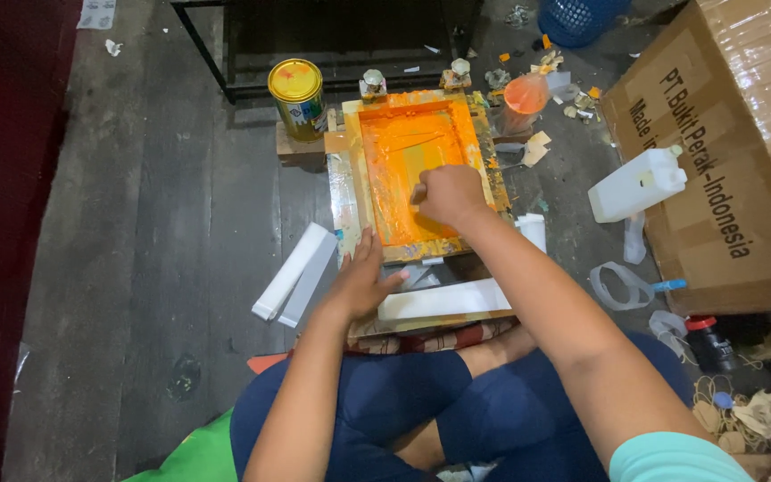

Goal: The person uses a squeegee to spread orange ink across a screen printing frame. They then pick up a white plastic strip, place it on the frame, and press it down. This process is repeated with several strips.

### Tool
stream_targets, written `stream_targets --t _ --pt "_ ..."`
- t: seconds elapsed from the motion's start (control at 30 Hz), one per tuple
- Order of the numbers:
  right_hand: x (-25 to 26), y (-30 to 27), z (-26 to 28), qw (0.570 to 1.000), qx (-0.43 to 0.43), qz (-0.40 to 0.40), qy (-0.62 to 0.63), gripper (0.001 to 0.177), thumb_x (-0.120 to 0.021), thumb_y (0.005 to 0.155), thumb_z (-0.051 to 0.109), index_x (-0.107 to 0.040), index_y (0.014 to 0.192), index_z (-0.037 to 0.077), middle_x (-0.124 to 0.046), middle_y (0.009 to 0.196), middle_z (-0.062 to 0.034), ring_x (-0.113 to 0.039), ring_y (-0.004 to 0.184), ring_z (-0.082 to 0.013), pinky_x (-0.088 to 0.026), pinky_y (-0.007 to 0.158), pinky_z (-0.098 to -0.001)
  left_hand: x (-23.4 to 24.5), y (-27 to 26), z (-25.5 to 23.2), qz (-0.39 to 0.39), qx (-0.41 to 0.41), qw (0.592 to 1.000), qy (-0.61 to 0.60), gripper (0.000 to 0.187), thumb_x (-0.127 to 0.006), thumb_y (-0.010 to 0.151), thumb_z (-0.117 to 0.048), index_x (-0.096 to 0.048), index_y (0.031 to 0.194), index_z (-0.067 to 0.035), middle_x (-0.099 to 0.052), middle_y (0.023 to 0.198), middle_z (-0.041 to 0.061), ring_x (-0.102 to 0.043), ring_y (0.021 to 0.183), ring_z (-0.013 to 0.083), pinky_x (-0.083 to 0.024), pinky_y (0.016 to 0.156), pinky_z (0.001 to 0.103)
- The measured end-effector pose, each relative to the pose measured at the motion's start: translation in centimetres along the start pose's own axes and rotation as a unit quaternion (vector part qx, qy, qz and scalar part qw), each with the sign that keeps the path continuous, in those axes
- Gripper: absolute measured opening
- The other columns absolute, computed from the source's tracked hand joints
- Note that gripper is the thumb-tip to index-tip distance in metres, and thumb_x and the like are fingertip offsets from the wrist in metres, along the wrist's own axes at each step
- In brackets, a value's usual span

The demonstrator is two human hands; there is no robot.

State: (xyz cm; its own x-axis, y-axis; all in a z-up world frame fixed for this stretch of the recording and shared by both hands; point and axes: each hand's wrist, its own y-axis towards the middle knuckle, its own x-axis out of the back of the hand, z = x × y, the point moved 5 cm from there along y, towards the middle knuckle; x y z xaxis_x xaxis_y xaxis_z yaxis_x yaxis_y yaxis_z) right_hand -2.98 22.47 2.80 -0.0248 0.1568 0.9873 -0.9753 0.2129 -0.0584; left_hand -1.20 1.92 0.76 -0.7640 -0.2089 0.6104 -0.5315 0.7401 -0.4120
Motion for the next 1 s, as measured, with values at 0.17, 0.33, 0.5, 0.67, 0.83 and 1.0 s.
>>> stream_targets --t 0.17,0.33,0.5,0.67,0.83,1.0 --pt "-2.7 3.4 -1.5 0.999 0.006 -0.027 -0.025 0.028 -0.065 0.072 0.018 -0.077 0.097 0.015 -0.074 0.084 -0.0107 -0.074 0.087 -0.0373 -0.058 0.077 -0.0499 0.3 1.3 0.3 -0.039 -0.007 0.999 -0.016 0.091 -0.055 0.1 -0.052 -0.014 0.162 0.002 -0.005 0.171 0.02 -0.015 0.155 0.0394 -0.005 0.127 0.054" --pt "-2.7 3.1 -0.2 0.999 0.007 0.012 -0.049 0.045 -0.069 0.071 0.017 -0.077 0.116 0.02 -0.075 0.098 -0.0086 -0.072 0.097 -0.0343 -0.055 0.085 -0.0503 0.8 1.0 -0.2 -0.052 -0.008 0.998 -0.022 0.09 -0.055 0.1 -0.051 -0.015 0.162 0.001 -0.007 0.171 0.019 -0.017 0.155 0.0383 -0.005 0.127 0.053" --pt "-5.2 2.1 -0.1 0.996 0.033 0.057 -0.054 0.059 -0.073 0.073 0.014 -0.068 0.131 0.012 -0.073 0.106 -0.012 -0.068 0.105 -0.0333 -0.043 0.099 -0.0512 0.6 1.1 0.1 -0.053 -0.011 0.998 -0.029 0.09 -0.056 0.1 -0.051 -0.016 0.162 0.001 -0.007 0.171 0.019 -0.016 0.156 0.0376 -0.005 0.127 0.052" --pt "-5.2 -1.2 0.7 0.993 0.046 0.08 -0.066 0.063 -0.075 0.075 0.013 -0.063 0.136 0.01 -0.07 0.111 -0.015 -0.067 0.105 -0.0352 -0.047 0.089 -0.0475 0.8 0.7 -0.2 -0.052 -0.013 0.998 -0.022 0.091 -0.056 0.099 -0.051 -0.016 0.162 0.002 -0.007 0.171 0.019 -0.016 0.156 0.0377 -0.005 0.127 0.053" --pt "-1.4 -5.0 1.0 0.983 0.026 0.172 0.062 0.051 -0.064 0.077 0.01 -0.069 0.127 0.007 -0.074 0.101 -0.0172 -0.07 0.1 -0.0406 -0.053 0.084 -0.049 0.4 0.8 0.1 -0.05 -0.013 0.999 -0.018 0.093 -0.058 0.098 -0.052 -0.016 0.162 0.001 -0.006 0.171 0.02 -0.015 0.156 0.0382 -0.005 0.127 0.053" --pt "1.6 -7.6 -0.6 0.988 0.013 0.118 0.1 0.046 -0.061 0.086 0.006 -0.069 0.131 0.014 -0.073 0.12 -0.0137 -0.066 0.122 -0.0364 -0.051 0.104 -0.0482 0.7 0.4 -0.1 -0.059 -0.005 0.998 -0.026 0.09 -0.062 0.097 -0.047 -0.02 0.161 0.001 -0.008 0.171 0.019 -0.017 0.156 0.0354 -0.006 0.127 0.049"
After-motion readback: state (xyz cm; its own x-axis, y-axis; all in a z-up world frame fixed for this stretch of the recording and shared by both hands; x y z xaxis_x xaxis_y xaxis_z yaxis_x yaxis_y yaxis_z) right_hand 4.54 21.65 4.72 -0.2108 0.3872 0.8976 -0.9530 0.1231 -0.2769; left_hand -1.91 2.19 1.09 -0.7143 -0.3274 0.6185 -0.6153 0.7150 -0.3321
